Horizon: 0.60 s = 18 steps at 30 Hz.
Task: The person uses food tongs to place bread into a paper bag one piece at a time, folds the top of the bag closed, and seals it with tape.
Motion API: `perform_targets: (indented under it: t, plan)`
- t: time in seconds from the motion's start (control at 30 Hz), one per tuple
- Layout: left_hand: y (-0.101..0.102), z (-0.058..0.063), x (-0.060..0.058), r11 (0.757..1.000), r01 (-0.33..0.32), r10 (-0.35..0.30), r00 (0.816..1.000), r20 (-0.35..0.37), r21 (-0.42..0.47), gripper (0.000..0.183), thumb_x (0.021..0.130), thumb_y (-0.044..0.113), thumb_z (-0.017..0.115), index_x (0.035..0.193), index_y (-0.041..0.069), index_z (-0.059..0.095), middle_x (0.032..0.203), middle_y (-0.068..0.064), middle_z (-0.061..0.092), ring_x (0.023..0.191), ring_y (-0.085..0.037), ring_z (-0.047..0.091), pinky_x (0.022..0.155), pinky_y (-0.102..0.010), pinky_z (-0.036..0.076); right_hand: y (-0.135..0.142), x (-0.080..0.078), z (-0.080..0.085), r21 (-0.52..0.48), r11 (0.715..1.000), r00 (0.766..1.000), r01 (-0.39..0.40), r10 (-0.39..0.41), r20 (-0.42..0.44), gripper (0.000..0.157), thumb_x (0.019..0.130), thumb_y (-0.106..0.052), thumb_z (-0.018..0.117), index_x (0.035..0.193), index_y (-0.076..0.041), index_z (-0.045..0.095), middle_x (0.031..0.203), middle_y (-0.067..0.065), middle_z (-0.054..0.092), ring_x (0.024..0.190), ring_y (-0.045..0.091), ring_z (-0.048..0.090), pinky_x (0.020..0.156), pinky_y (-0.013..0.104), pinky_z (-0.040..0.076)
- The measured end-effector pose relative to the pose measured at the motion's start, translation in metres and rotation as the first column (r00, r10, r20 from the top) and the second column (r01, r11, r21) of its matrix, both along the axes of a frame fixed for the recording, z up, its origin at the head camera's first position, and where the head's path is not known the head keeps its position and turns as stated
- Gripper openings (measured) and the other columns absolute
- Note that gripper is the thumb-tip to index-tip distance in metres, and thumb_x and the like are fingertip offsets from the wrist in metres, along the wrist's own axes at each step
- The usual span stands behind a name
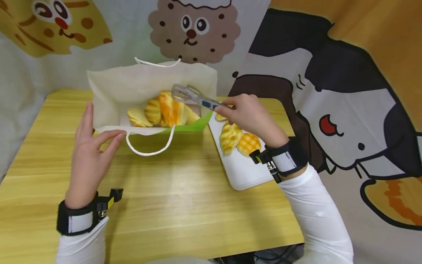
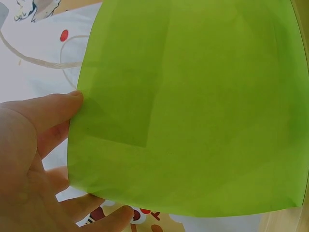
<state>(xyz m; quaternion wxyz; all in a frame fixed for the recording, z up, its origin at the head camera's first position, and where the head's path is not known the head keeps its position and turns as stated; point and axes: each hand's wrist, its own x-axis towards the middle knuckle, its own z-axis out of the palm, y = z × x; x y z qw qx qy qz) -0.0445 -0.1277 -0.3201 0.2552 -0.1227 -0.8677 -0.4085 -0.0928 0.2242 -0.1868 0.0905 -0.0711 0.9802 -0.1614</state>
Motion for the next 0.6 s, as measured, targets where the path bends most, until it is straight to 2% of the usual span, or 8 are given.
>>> perform_targets:
  t: [0.17,0.37,0.5,0.6]
  plan:
    - [0.001,0.0,0.0,1.0,-0.004,0.004,1.0,-0.003,0.002,0.016,0.091,0.012,0.073,0.099,-0.001,0.078,0.168,-0.008,0.018,0.154,-0.035,0.018,0.125,-0.055,0.017,0.008,0.008,0.002,-0.033,0.999,0.999,0.038,-0.039,-0.023,0.04,0.1,-0.048,0.056,0.122,-0.018,0.07,0.074,0.005,0.065,0.053,0.02,0.053,0.046,0.032,0.042]
    - [0.003,0.001,-0.001,1.0,-0.003,0.003,1.0,-0.004,-0.001,0.016,0.092,0.012,0.073,0.1,-0.001,0.078,0.168,-0.006,0.018,0.154,-0.035,0.018,0.126,-0.055,0.016,0.02,0.021,-0.01,-0.145,0.988,0.995,0.06,-0.07,-0.065,0.036,0.099,-0.048,0.059,0.115,-0.018,0.071,0.072,0.004,0.064,0.052,0.021,0.052,0.045,0.03,0.037]
    - [0.003,0.002,-0.001,1.0,-0.004,0.004,1.0,0.001,-0.003,0.017,0.091,0.012,0.073,0.1,-0.001,0.078,0.168,-0.006,0.019,0.154,-0.035,0.018,0.125,-0.055,0.017,0.029,0.03,-0.019,-0.224,0.969,0.986,0.104,-0.129,-0.101,0.042,0.097,-0.052,0.059,0.119,-0.019,0.07,0.073,0.004,0.063,0.052,0.022,0.052,0.045,0.031,0.038]
    - [0.003,0.002,-0.001,1.0,-0.007,0.007,1.0,0.007,-0.001,0.016,0.091,0.012,0.073,0.099,-0.001,0.078,0.168,-0.006,0.019,0.154,-0.035,0.018,0.125,-0.055,0.017,0.037,0.036,-0.025,-0.314,0.939,0.977,0.142,-0.183,-0.107,0.042,0.097,-0.053,0.059,0.121,-0.02,0.069,0.073,0.004,0.063,0.053,0.023,0.05,0.044,0.032,0.038]
